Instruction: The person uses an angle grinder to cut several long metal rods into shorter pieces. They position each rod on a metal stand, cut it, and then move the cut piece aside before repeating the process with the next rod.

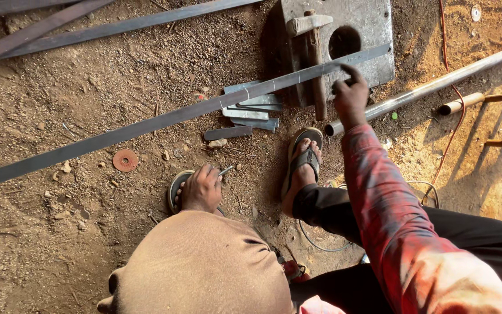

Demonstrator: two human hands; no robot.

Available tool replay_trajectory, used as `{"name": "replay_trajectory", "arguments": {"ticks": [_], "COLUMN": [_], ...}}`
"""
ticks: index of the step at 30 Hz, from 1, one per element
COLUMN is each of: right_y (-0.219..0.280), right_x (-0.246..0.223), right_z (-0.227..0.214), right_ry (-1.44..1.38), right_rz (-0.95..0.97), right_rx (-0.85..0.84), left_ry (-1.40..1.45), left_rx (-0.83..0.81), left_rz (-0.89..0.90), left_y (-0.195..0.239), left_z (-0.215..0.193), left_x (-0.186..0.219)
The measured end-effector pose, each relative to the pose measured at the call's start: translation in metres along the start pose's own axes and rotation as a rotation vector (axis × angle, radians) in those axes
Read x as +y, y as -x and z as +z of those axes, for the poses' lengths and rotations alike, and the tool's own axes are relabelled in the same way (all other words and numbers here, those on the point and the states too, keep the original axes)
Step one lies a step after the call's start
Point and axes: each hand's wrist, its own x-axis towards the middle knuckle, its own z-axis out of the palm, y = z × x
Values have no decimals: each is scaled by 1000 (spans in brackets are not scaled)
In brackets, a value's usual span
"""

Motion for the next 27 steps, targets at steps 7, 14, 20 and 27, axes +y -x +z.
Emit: {"name": "replay_trajectory", "arguments": {"ticks": [7, 14, 20, 27], "right_y": [37, 181, 237, 285], "right_x": [0, -57, -99, -120], "right_z": [22, 150, 197, 226], "right_ry": [79, 161, 79, 136], "right_rz": [-302, -500, -411, -551], "right_rx": [328, -239, -528, -803], "left_ry": [-12, 277, 830, 959], "left_rx": [-75, 629, 826, 1108], "left_rz": [-97, -16, -617, -699], "left_y": [-6, -20, 16, 114], "left_z": [1, 0, 2, 43], "left_x": [9, -4, -61, -122]}}
